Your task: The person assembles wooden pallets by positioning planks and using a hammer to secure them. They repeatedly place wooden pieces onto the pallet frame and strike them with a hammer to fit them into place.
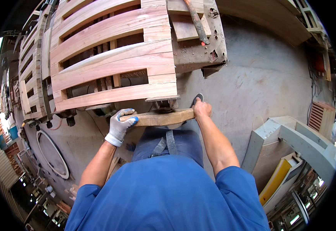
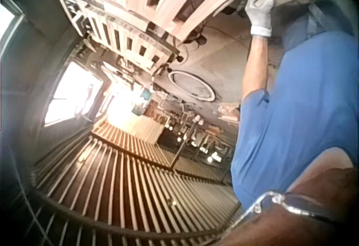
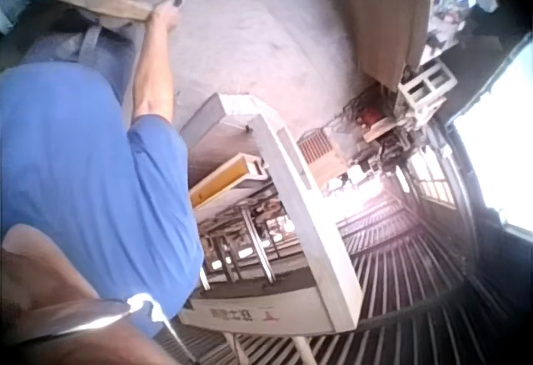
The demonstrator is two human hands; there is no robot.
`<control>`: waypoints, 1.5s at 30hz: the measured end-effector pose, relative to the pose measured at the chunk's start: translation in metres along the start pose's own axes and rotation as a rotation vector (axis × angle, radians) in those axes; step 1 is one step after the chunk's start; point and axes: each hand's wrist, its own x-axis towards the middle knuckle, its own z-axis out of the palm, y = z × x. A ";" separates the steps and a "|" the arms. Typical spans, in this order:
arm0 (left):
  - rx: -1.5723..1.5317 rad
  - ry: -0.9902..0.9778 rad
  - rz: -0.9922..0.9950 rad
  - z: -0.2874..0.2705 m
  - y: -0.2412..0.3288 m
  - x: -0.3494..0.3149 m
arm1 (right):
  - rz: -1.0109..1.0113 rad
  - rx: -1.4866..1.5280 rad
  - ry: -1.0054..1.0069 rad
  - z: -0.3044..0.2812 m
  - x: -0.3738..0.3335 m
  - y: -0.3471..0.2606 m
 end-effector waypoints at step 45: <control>0.130 -0.366 -0.037 0.071 0.142 -0.032 | 0.542 0.989 -1.146 0.103 -0.045 -0.054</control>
